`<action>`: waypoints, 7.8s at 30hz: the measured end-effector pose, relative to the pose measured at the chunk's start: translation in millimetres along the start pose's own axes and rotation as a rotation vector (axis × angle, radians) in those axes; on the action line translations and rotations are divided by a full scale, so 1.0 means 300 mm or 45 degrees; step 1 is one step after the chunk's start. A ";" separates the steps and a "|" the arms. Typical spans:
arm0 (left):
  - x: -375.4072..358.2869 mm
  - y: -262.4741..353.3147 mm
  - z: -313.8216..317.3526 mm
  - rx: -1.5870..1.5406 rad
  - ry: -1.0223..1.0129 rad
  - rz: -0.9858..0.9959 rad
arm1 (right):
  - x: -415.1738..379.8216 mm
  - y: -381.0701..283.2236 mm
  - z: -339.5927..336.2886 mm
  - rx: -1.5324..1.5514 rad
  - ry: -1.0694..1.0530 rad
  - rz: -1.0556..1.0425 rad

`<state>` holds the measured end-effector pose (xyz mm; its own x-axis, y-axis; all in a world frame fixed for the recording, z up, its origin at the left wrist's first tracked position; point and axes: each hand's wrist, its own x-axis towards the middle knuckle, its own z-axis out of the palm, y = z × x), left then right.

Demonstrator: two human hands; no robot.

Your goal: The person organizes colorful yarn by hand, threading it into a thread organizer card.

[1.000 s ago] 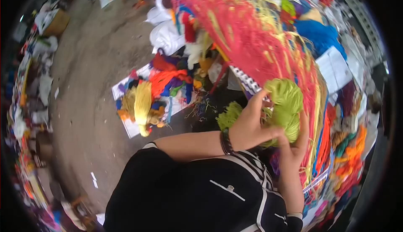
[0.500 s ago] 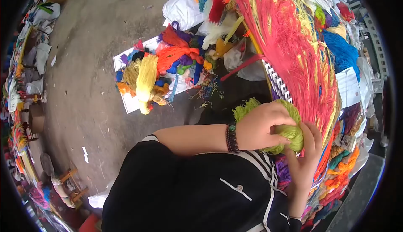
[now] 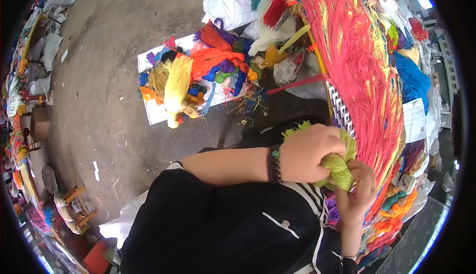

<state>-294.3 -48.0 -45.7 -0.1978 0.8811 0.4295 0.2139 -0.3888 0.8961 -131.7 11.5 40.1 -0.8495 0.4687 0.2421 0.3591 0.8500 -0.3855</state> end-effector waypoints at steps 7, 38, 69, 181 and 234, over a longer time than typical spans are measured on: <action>0.053 -0.050 -0.042 -0.962 -0.004 -0.637 | -0.044 -0.005 0.007 0.608 0.462 0.599; 0.216 0.131 0.146 -0.113 -0.644 -0.076 | -0.091 0.116 -0.099 0.832 0.524 0.453; 0.313 0.259 0.347 -1.094 -0.770 -0.578 | -0.249 0.192 -0.209 2.016 -0.117 0.393; 0.400 -0.073 0.084 -0.850 -0.123 -0.743 | -0.894 0.451 -0.403 1.217 0.299 1.271; 0.415 -0.276 -0.075 -0.581 0.050 -0.813 | -0.926 0.588 -0.349 -0.315 0.798 1.228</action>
<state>-358.3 87.8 -63.9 -0.1860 0.9644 -0.1879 -0.3647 0.1099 0.9246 208.2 56.3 -1.8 0.1287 0.9214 0.3668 0.8735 0.0698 -0.4817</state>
